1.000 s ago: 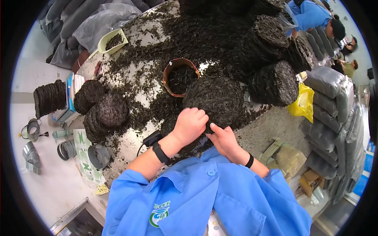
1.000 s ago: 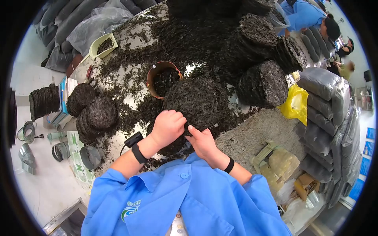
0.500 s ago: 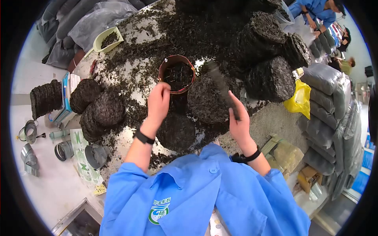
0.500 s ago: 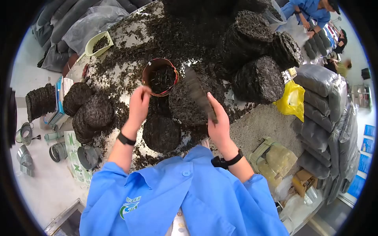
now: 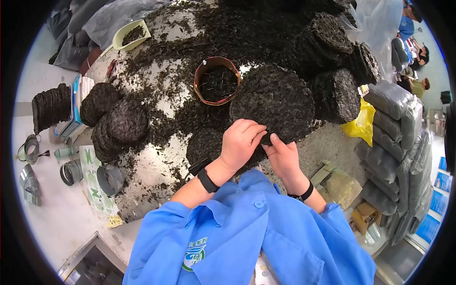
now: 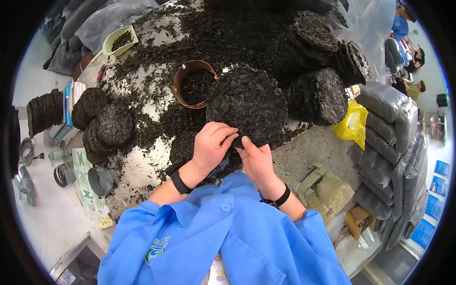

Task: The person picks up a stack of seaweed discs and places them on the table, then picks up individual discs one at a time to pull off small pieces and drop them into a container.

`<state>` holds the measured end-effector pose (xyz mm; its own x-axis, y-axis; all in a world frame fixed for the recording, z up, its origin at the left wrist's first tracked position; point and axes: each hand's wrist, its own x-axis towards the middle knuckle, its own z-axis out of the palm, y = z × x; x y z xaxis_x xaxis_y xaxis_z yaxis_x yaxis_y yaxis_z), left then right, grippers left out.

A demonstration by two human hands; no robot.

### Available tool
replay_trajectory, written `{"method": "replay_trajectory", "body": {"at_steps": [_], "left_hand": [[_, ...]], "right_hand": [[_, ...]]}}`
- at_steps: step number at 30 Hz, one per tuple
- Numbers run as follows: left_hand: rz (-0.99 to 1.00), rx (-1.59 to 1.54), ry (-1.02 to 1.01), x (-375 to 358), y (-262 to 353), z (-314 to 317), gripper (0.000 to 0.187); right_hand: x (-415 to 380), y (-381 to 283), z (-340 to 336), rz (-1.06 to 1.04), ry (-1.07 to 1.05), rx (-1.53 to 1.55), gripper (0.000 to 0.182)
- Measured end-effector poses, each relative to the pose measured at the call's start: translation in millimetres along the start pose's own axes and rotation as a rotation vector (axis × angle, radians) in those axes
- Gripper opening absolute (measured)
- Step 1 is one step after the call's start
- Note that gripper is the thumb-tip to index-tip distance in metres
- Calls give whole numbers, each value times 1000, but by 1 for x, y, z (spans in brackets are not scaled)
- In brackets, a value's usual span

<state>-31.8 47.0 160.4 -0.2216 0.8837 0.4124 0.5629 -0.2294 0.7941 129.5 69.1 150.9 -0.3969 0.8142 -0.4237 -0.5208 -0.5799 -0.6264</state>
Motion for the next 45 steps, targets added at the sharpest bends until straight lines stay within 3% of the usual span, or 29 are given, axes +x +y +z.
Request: {"method": "replay_trajectory", "body": {"at_steps": [6, 9, 11, 12, 13, 15, 17, 18, 19, 20, 21, 22, 23, 24, 26, 28, 29, 30, 31, 32, 36, 38, 40, 42, 44, 45], "left_hand": [[-19, 145, -180, 8, -1, -10, 16], [69, 247, -337, 17, -11, -18, 15], [-338, -329, -301, 27, -18, -28, 14], [-466, -593, -236, 40, -22, -36, 9], [-448, -716, -87, 55, -26, -42, 4], [-404, -491, 80, 89, -56, -57, 7], [-152, 305, 69, 96, -110, -67, 12], [-30, 661, 42, 99, -113, -75, 14], [-34, 669, 52, 92, -113, -80, 14], [-202, 576, -1, 77, -109, -86, 17], [-368, 478, -62, 60, -99, -92, 21], [-376, 429, -1, 30, -109, -90, 23], [-470, 387, 29, -5, -120, -87, 21], [-495, 380, 7, -44, -135, -85, 21], [-560, 677, -150, -116, -148, -77, 62], [-710, 827, -287, -152, -141, -64, 79], [-720, 821, -288, -159, -141, -61, 79], [-714, 792, -259, -163, -140, -58, 82], [-707, 763, -226, -165, -140, -54, 85], [-717, 762, -219, -163, -138, -51, 85], [-776, 707, -180, -161, -131, -58, 74], [-919, 337, -81, -172, -141, -76, 59], [-944, 120, -14, -184, -146, -101, 29], [-1075, -213, 99, -194, -139, -131, 24], [-1076, -336, 146, -189, -118, -150, 21], [-1072, -474, 170, -187, -106, -158, 18]], "right_hand": [[-4, 8, -3, 76, -9, 70, 25], [1, 6, -6, 153, -14, 134, 28], [6, -2, -3, 143, -7, 157, 29], [7, -6, -3, 141, 2, 175, 30], [7, -7, -7, 138, 1, 187, 32], [7, -4, -19, 100, 6, 166, 34], [4, -6, -23, 73, -1, 140, 36], [6, -10, -19, -192, 27, -380, 38], [8, -14, -15, -461, 53, -895, 41], [10, -26, -12, -591, -82, -1071, 54], [16, -35, -10, -643, -121, -1467, 61], [19, -39, -11, -681, -162, -1865, 68], [15, -37, -11, -628, -189, -1897, 75], [5, -38, -10, -628, -179, -1894, 75], [-19, -46, -12, -703, -191, -1756, 71], [-33, -32, -26, -727, -321, -1426, 43], [-40, -15, -30, -548, -374, -1364, 35], [-41, 16, -43, -163, -372, -1243, 30], [-36, 54, -63, 165, -329, -1179, 43], [-26, 98, -85, 207, -270, -1212, 57], [8, 200, -132, 183, -189, -1351, 93], [8, 190, -115, 276, -171, -1292, 94], [3, 186, -110, 364, -176, -945, 93], [-9, 169, -85, 403, -177, -833, 90], [-13, 149, -54, 433, -166, -740, 86], [-15, 144, -41, 469, -205, -514, 80]]}}
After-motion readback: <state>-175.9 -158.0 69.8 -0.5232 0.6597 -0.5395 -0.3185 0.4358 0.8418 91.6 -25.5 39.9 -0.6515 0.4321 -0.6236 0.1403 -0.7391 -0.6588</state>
